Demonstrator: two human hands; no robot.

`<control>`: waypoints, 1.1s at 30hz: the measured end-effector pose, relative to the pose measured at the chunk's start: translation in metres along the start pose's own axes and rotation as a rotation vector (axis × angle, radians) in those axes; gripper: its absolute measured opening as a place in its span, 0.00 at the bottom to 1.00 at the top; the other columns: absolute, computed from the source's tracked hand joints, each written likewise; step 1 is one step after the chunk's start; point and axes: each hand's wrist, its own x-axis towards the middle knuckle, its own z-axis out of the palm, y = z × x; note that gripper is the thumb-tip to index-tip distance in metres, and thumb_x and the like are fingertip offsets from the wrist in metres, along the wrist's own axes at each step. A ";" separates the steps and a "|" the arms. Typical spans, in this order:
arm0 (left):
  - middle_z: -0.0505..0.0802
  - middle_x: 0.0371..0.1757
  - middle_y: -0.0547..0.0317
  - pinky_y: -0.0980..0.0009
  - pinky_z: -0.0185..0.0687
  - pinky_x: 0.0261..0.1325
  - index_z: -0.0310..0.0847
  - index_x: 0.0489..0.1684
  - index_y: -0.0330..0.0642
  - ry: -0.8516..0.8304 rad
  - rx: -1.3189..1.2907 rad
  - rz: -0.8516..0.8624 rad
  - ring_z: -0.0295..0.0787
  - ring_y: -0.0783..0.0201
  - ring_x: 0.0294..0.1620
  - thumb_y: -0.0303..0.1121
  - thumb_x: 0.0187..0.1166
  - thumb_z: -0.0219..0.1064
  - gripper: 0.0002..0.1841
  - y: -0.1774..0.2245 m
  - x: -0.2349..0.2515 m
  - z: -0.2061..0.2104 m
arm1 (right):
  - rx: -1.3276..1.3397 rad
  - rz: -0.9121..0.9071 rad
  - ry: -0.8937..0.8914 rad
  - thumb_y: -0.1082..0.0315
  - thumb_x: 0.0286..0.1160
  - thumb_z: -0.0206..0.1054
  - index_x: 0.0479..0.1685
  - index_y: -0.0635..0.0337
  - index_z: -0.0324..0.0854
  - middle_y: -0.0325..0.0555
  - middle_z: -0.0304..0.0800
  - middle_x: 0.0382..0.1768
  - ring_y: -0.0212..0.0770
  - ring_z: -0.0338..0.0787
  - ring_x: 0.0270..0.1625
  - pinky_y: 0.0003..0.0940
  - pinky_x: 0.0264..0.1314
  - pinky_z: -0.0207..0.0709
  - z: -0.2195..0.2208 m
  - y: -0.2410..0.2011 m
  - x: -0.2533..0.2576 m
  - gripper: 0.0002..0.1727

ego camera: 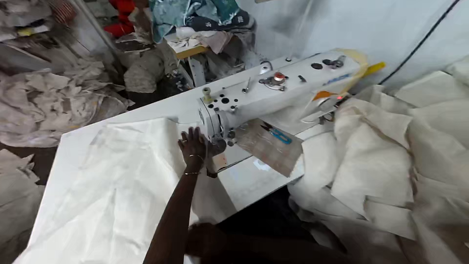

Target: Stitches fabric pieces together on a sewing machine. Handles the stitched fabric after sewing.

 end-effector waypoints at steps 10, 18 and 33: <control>0.73 0.85 0.35 0.38 0.53 0.87 0.69 0.84 0.33 0.113 -0.198 0.029 0.63 0.33 0.88 0.32 0.86 0.59 0.27 0.032 -0.130 0.026 | 0.099 1.002 -0.581 0.70 0.86 0.59 0.69 0.69 0.80 0.72 0.85 0.63 0.72 0.84 0.68 0.69 0.71 0.71 -0.141 0.028 -0.157 0.18; 0.79 0.75 0.28 0.38 0.61 0.81 0.77 0.75 0.30 -0.453 -0.205 -0.080 0.70 0.31 0.80 0.41 0.86 0.66 0.26 0.036 -0.091 -0.034 | -0.296 0.589 0.055 0.91 0.63 0.60 0.68 0.63 0.86 0.58 0.85 0.73 0.61 0.84 0.76 0.62 0.74 0.76 -0.144 0.008 -0.064 0.30; 0.90 0.30 0.67 0.86 0.78 0.40 0.89 0.37 0.34 -0.041 -0.957 0.340 0.82 0.84 0.31 0.30 0.80 0.67 0.08 0.034 -0.130 -0.048 | 0.339 0.553 0.910 0.72 0.74 0.69 0.37 0.67 0.91 0.37 0.90 0.35 0.18 0.85 0.37 0.12 0.43 0.80 -0.131 0.040 -0.014 0.07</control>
